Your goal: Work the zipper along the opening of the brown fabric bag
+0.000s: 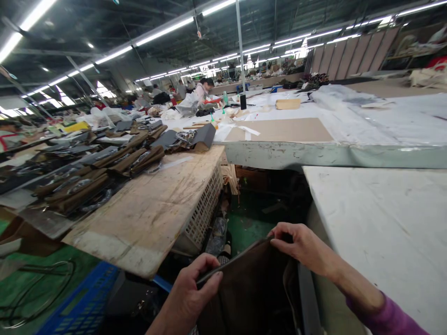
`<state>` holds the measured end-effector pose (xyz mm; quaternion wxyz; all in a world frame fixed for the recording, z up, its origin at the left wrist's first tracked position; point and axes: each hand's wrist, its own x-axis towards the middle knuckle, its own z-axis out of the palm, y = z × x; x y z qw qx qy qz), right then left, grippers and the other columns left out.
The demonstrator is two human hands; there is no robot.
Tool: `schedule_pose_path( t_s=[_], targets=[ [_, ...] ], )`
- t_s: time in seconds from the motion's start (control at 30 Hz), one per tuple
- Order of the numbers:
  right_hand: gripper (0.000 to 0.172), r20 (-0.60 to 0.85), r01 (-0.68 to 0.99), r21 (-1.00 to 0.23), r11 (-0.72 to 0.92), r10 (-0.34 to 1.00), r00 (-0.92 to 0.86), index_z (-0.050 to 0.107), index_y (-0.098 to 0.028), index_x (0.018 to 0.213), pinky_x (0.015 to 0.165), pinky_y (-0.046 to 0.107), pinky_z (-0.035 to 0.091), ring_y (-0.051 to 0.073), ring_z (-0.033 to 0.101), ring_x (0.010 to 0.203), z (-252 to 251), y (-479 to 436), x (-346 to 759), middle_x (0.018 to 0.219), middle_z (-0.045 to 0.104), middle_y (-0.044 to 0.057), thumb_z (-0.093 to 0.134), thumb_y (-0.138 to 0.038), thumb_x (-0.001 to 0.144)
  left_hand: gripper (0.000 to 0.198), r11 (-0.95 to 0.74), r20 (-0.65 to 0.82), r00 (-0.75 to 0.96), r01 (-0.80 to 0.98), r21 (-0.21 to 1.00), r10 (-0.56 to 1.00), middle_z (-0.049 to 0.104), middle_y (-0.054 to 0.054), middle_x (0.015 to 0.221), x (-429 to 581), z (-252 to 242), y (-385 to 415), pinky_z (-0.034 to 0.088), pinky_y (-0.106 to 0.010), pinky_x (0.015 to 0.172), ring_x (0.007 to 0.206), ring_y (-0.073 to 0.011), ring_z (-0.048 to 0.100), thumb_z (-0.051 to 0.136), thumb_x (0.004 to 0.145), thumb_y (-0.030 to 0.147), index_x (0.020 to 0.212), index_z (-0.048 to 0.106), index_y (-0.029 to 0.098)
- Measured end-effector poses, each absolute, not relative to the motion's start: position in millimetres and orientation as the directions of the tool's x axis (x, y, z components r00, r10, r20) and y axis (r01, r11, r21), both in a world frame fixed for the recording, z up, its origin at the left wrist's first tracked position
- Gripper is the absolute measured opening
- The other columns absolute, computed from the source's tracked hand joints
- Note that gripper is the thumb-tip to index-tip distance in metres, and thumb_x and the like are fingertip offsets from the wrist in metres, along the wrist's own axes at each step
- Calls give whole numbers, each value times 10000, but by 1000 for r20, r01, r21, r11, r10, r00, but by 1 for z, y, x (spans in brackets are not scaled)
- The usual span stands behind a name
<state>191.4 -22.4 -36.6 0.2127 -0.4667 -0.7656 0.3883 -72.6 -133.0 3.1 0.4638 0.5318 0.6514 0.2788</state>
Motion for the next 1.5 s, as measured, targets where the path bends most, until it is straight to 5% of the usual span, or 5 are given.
schedule_pose_path(
  t_s=[0.17,0.47,0.67,0.97,1.5],
  targets=[
    [163,-39,511,-832,216,896,-442,594,-191,667,688,276,442,183,636,780,-40,-23,191,891,724,11,605,-290,796,329,318,-344,13,352,880,939,692,-23,979,-74,-2,-131,450,-257,816,924,-212,597,642,809,414,1056,656,196],
    [190,-37,513,-838,189,917,-398,577,-200,630,697,283,462,193,656,780,-40,-29,190,873,730,19,616,-315,776,323,294,-333,23,416,861,942,639,-16,806,-75,1,-127,442,-268,754,808,-199,575,570,834,460,824,699,164],
    [161,-5,550,-799,245,911,-413,576,-205,637,733,289,458,199,644,809,-38,-37,183,863,728,6,615,-279,775,209,-20,-135,102,863,505,986,671,-38,864,-80,8,-116,398,-336,884,906,-229,583,521,866,310,813,699,213],
    [160,14,569,-779,262,915,-403,570,-210,639,720,290,461,206,642,797,-38,-37,179,840,723,20,595,-278,781,261,-74,-148,130,939,337,980,655,-40,956,-31,0,-100,422,-267,716,832,-190,634,391,944,245,1001,646,242],
    [131,22,557,-792,248,924,-381,607,-205,656,679,268,449,185,637,736,-40,-35,184,804,722,8,614,-261,774,227,-162,-83,242,829,535,967,676,-3,882,-19,-6,-83,399,-241,727,813,-179,608,458,904,310,918,678,251]
  ],
)
